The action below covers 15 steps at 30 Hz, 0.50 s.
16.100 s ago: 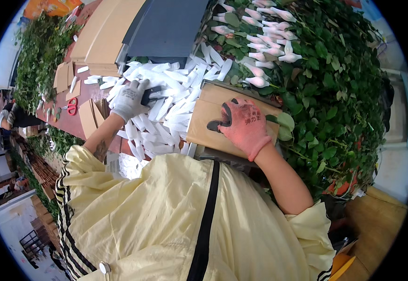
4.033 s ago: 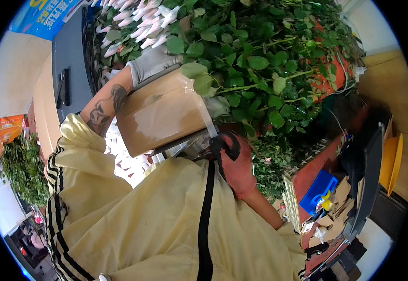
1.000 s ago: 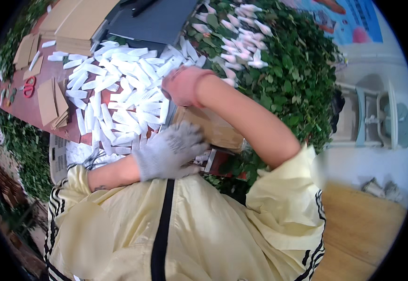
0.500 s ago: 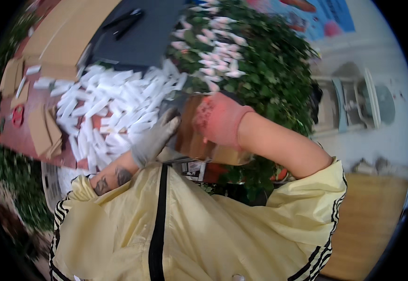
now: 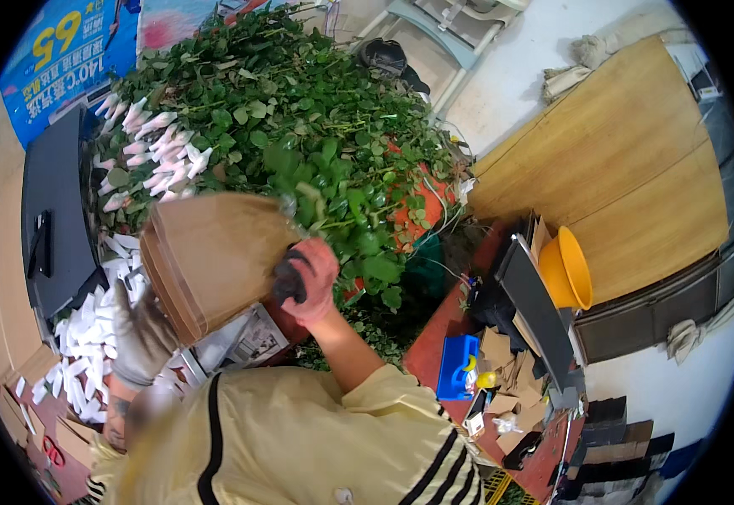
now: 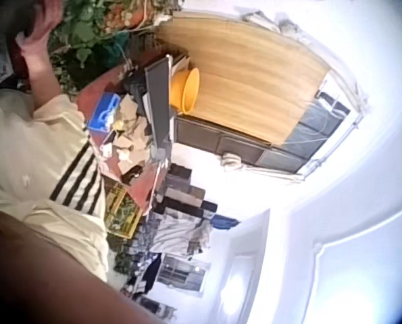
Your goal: The person arranges pink roses into a cardboard tray, secures them with a stapler, and wraps the tray in plastic. They then place the tray on a stack of similar units and proceed to wrap individual roses in black paper and protective foam sleeves.
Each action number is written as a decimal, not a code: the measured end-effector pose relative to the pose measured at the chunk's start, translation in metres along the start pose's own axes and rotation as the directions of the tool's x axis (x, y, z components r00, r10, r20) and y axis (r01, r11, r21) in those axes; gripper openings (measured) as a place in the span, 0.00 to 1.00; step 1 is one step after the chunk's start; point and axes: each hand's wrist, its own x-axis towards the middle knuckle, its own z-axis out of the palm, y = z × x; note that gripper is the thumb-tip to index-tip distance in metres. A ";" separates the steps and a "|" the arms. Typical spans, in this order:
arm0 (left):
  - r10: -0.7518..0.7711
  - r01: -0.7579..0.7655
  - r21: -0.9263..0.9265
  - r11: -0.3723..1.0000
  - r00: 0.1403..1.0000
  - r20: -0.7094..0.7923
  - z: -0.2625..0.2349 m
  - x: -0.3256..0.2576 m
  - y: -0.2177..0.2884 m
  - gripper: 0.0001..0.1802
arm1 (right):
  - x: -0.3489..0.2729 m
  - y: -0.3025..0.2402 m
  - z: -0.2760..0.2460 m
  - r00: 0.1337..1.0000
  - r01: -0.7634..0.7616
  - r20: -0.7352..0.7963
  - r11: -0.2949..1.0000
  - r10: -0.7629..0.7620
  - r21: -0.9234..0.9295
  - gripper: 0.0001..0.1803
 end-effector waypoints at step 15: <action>0.004 -0.918 0.346 -0.197 0.352 0.936 0.335 0.163 -0.050 0.42 | 0.321 -0.007 -0.269 0.999 0.009 -0.035 0.997 -0.012 -0.073 0.32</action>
